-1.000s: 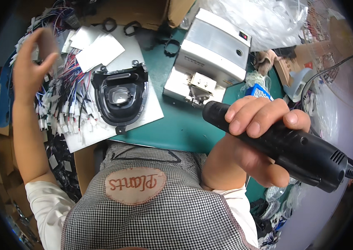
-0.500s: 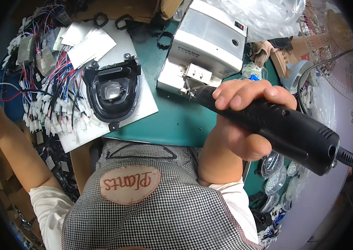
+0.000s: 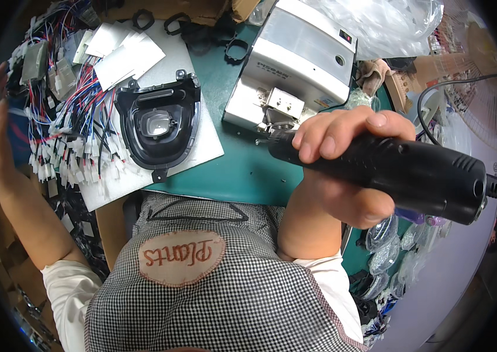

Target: Assembling electronic components by attaching metal plates to plastic housings using an electric screwdriver and connecting wiring harnesses.

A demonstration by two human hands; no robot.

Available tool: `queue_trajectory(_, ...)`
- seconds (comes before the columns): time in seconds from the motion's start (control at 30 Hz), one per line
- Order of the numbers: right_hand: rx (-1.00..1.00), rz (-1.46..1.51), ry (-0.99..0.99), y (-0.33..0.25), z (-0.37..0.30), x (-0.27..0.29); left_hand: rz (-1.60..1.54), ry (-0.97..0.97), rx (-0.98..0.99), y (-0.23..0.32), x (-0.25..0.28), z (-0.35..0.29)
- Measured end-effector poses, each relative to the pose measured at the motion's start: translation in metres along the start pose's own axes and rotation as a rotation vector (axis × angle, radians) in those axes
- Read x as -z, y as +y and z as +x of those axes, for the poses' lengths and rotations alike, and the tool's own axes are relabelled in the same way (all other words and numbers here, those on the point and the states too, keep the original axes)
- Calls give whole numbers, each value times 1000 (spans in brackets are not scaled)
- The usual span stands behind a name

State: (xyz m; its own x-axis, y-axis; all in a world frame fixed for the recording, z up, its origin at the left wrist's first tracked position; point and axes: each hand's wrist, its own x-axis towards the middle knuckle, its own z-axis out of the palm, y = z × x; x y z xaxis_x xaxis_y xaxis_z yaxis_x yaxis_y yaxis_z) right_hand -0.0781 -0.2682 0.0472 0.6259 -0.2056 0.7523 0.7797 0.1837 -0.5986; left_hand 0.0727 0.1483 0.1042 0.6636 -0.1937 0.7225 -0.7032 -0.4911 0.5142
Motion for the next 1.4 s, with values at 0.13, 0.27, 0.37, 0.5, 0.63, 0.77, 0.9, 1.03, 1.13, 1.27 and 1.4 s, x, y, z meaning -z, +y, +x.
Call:
queue_trajectory(0.13, -17, 218, 50, -5, 2, -12, 833, -136, -97, -2, -17, -10)
queue_trajectory(0.27, -2, 349, 192, -14, 5, -16, 456, -222, -334, 39, -81, -22)
queue_trajectory(0.37, -62, 455, 203, -17, 13, -28, -167, -525, -110, 89, -103, -54)
queue_trajectory(0.5, -109, 519, 213, -12, 17, -48, -721, -784, 507, 127, -127, -72)
queue_trajectory(0.63, -130, 521, 201, -9, 17, -57, -795, -891, 578, 128, -134, -77)
queue_trajectory(0.77, -115, 522, 239, -9, 18, -58, -901, -744, 732, 123, -134, -93)
queue_trajectory(0.9, -120, 559, 225, -6, 20, -62, -1095, -633, 955, 130, -136, -99)
queue_trajectory(1.03, -104, 588, 219, 1, 19, -66, -1127, -710, 1030, 128, -133, -94)
queue_trajectory(1.13, -95, 581, 243, 1, 18, -71, -1215, -741, 1116, 128, -132, -97)
queue_trajectory(1.27, -92, 613, 277, -2, 23, -71, -658, -390, 220, 125, -142, -100)
queue_trajectory(1.4, -104, 665, 288, 1, 24, -76, -641, -473, 234, 123, -132, -93)
